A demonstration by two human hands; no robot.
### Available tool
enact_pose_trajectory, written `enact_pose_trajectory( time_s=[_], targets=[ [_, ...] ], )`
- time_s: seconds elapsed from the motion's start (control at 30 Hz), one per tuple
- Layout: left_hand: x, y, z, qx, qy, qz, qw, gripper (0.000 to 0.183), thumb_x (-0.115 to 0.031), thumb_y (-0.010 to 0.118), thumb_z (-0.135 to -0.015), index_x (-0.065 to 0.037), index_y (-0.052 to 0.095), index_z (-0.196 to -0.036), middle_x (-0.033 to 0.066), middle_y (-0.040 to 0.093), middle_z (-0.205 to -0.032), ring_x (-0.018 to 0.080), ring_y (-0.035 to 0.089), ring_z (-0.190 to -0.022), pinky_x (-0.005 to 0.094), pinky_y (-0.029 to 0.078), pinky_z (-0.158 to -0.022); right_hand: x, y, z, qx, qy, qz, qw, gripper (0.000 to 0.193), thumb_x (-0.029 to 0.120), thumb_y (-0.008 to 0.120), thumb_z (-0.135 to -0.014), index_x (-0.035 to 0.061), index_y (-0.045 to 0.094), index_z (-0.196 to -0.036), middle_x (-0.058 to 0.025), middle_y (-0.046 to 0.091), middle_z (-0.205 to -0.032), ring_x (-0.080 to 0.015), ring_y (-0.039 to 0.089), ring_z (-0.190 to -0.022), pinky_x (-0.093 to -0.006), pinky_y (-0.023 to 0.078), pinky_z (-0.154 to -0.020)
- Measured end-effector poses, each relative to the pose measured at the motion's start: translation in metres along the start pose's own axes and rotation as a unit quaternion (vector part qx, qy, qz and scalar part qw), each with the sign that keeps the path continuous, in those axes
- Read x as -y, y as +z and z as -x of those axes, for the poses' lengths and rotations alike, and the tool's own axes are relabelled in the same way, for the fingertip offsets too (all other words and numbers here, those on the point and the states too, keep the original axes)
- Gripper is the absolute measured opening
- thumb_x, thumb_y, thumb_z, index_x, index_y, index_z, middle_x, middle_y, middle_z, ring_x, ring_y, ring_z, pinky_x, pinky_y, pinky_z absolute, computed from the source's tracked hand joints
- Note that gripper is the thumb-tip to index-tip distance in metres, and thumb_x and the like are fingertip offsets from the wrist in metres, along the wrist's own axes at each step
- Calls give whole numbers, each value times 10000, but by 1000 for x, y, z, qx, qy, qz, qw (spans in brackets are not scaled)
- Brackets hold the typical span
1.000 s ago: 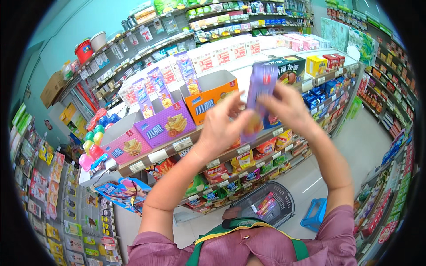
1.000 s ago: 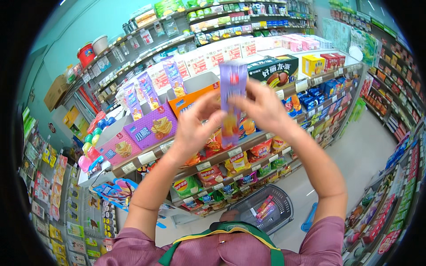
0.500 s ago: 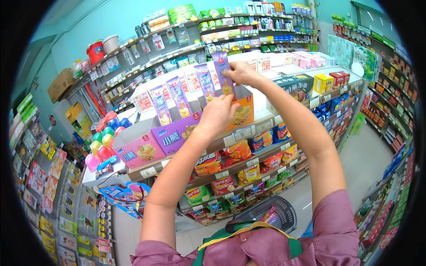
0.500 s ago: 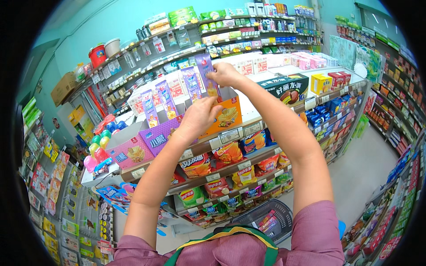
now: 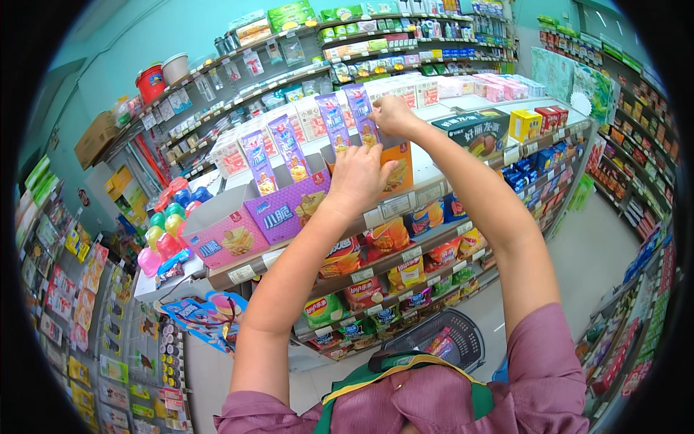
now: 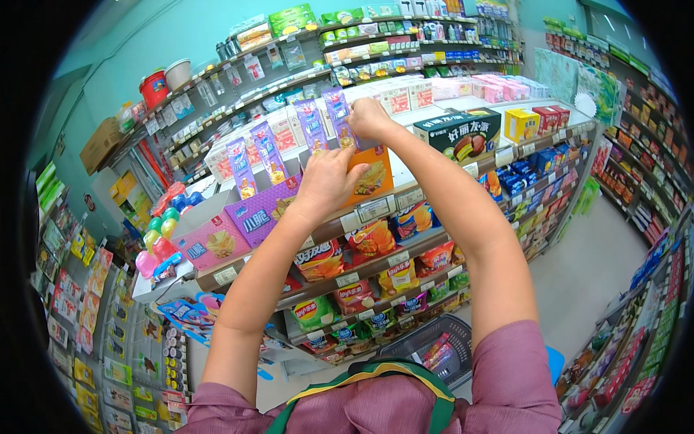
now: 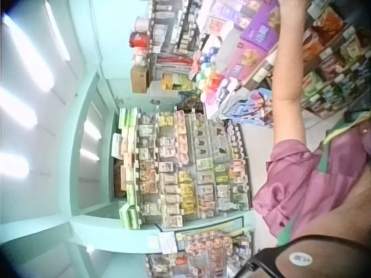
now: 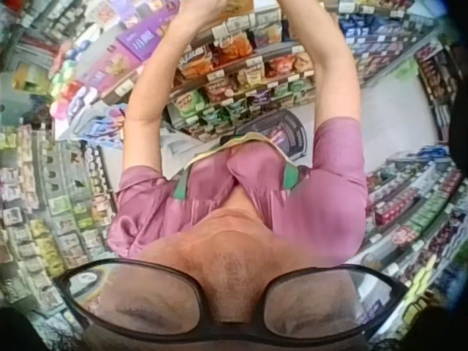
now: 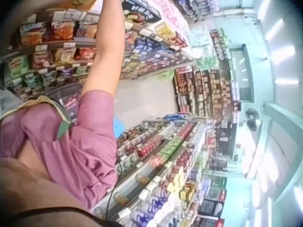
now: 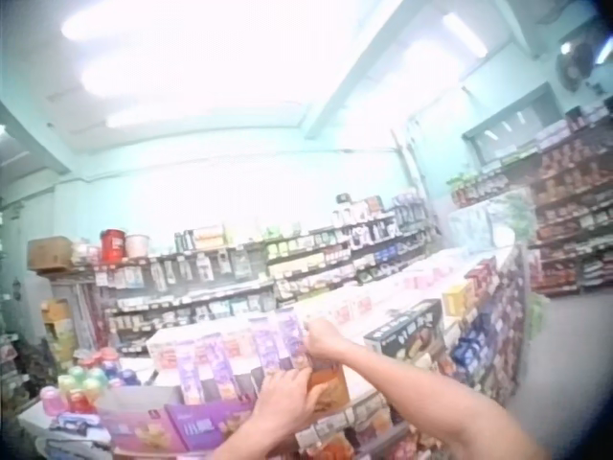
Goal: The person restocks snack items in a convenience store. They repeatedly take packaged snacks from a shopping basket and place them onto the shelves, organizing them by type and filling gaps in the display.
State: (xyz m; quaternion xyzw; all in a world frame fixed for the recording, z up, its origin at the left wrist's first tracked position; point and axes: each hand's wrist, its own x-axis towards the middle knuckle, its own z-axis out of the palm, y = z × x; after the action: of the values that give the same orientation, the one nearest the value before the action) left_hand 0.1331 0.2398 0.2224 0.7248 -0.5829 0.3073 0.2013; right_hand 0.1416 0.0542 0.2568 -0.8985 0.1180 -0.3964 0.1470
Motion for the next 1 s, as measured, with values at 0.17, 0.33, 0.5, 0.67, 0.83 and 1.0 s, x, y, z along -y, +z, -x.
enact_pose_trajectory(
  time_s=[0.17,0.33,0.5,0.67,0.83,1.0],
  targets=[
    [-15,-3,16,-119,74,35,989,390,-249,646,-833,27,596,-1104,177,629,-1066,319,575,-1013,419,430,-905,13,-36,44,-86,-47,-74,992,341,183,637,-820,-23,619,-1090,-210,661,-940,-300,660,-805,-364,515,-736],
    [-49,11,50,-108,102,158,976,377,-173,691,-774,43,595,-1068,192,629,-1017,319,585,-967,400,453,-846,16,-71,141,-76,-62,-128,987,300,97,613,-837,-12,594,-1116,-161,661,-908,-209,652,-710,-306,516,-649],
    [-80,69,99,7,85,255,963,340,-149,695,-789,9,604,-1076,162,637,-1006,309,599,-922,379,486,-798,-21,-56,252,-28,14,-128,991,285,89,611,-838,-22,594,-1100,-152,642,-956,-218,629,-748,-303,503,-680],
    [-114,130,153,173,60,325,928,351,-200,663,-806,25,605,-1069,160,642,-989,315,594,-923,391,477,-812,-49,-32,356,35,165,-135,976,286,86,617,-826,-32,589,-1085,-164,634,-943,-230,637,-739,-319,508,-677],
    [-141,204,201,336,40,367,867,355,-213,652,-824,33,603,-1076,209,635,-1013,364,594,-953,413,476,-825,-83,3,449,84,368,-170,910,301,123,626,-801,-40,607,-1053,-222,637,-972,-357,631,-866,-392,501,-775],
    [-163,272,258,472,2,380,795,361,-218,645,-828,37,610,-1081,238,626,-1035,383,597,-960,412,476,-847,-109,55,550,89,514,-194,831,311,118,655,-782,-34,617,-1050,-217,655,-906,-352,649,-831,-383,510,-755]
  ],
)
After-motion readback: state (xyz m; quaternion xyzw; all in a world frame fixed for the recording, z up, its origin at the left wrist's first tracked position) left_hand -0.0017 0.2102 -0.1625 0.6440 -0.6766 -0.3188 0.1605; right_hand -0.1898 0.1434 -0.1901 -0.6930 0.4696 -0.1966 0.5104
